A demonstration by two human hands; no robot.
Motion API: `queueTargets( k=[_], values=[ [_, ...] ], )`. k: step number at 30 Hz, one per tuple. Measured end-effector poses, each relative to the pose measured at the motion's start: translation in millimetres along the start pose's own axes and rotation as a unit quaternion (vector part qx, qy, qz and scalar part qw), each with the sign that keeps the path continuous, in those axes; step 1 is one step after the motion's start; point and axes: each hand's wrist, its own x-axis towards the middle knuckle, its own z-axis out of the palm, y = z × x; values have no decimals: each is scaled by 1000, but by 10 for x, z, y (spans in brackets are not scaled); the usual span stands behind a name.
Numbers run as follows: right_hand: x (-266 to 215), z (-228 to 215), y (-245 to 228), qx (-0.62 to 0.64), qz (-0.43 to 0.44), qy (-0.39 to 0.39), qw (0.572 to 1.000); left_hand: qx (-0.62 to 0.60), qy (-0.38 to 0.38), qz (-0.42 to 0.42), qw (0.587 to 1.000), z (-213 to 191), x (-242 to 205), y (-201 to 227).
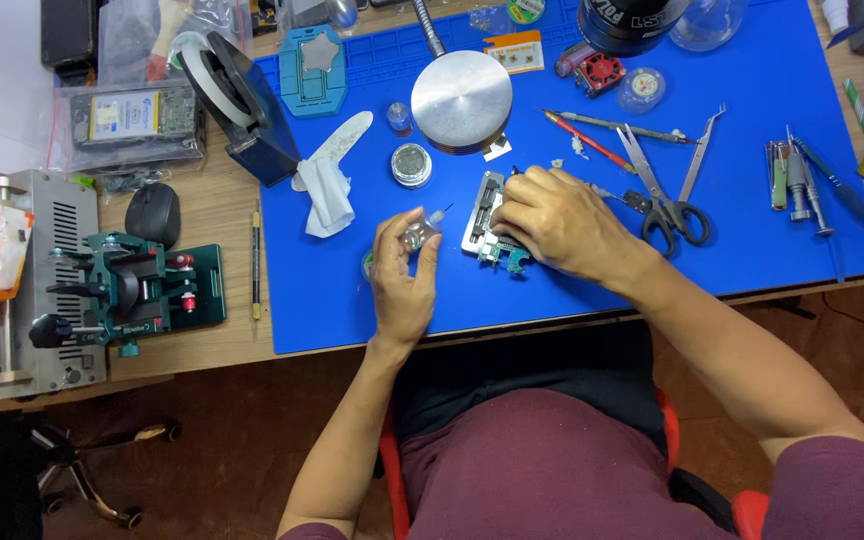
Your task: The person works at a cluttered workbench, handling a small electronic component and a metal jig. They use a soldering iron to apply heat to the component while holding it with tweezers. The person also uses a small brush and a tube of flux during the process.
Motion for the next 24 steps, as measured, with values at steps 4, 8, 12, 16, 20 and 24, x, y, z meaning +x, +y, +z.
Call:
queueTargets(
  k=[4, 8, 12, 16, 20, 24],
  values=[
    [8, -61, -109, 47, 23, 6, 999, -16, 1, -7, 1000, 10, 1, 0],
    [-42, 45, -62, 15, 17, 35, 999, -28, -2, -4, 1000, 37, 3, -8],
    [-1, 27, -147, 71, 25, -6, 997, -31, 0, -1, 1000, 12, 2, -18],
    [9, 23, -105, 22, 22, 22, 999, -35, -1, -2, 999, 20, 2, -29],
    [-12, 48, -79, 26, 13, 11, 1000, -50, -1, -6, 999, 32, -20, -56],
    [-12, 107, -56, 35, -2, 4, 999, -64, -1, -11, 998, 36, -19, -42]
  ],
)
